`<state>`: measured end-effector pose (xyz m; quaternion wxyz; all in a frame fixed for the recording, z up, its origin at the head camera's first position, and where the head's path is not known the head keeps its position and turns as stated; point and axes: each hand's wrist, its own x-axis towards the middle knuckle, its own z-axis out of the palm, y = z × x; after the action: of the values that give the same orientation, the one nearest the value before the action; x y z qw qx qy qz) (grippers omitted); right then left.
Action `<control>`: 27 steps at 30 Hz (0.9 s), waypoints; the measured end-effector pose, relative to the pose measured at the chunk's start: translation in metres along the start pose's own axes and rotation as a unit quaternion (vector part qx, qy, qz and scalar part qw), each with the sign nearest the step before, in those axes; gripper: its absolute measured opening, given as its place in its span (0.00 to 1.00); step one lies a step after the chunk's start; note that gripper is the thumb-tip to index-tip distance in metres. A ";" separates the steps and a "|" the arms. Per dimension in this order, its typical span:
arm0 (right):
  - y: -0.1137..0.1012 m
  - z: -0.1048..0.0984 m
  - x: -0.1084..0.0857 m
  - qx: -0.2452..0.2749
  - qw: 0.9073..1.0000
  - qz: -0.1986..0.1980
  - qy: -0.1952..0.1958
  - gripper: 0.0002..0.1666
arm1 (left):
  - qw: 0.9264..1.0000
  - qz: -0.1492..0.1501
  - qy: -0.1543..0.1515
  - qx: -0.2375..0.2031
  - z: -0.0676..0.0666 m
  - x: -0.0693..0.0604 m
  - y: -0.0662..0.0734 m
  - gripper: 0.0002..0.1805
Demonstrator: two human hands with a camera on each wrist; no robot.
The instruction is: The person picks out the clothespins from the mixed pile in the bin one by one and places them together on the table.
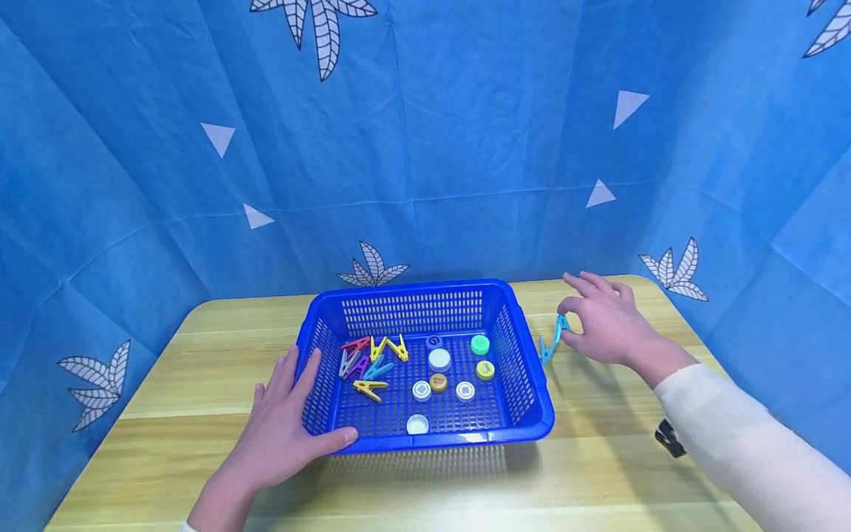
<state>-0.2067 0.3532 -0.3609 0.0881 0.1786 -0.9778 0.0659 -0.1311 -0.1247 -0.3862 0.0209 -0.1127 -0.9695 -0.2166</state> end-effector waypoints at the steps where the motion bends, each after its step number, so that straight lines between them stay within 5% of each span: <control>1: 0.002 0.001 -0.001 0.000 1.000 0.003 -0.001 0.16 | 1.000 0.000 0.000 0.000 0.000 0.000 0.000 0.71; 27: 0.024 0.033 -0.009 0.018 0.998 0.041 -0.034 0.19 | 1.000 0.002 -0.002 -0.005 0.000 0.000 -0.001 0.71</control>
<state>-0.2123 0.3733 -0.3976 0.0484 0.1425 -0.9853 0.0811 -0.1318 -0.1258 -0.3865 0.0191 -0.1148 -0.9682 -0.2216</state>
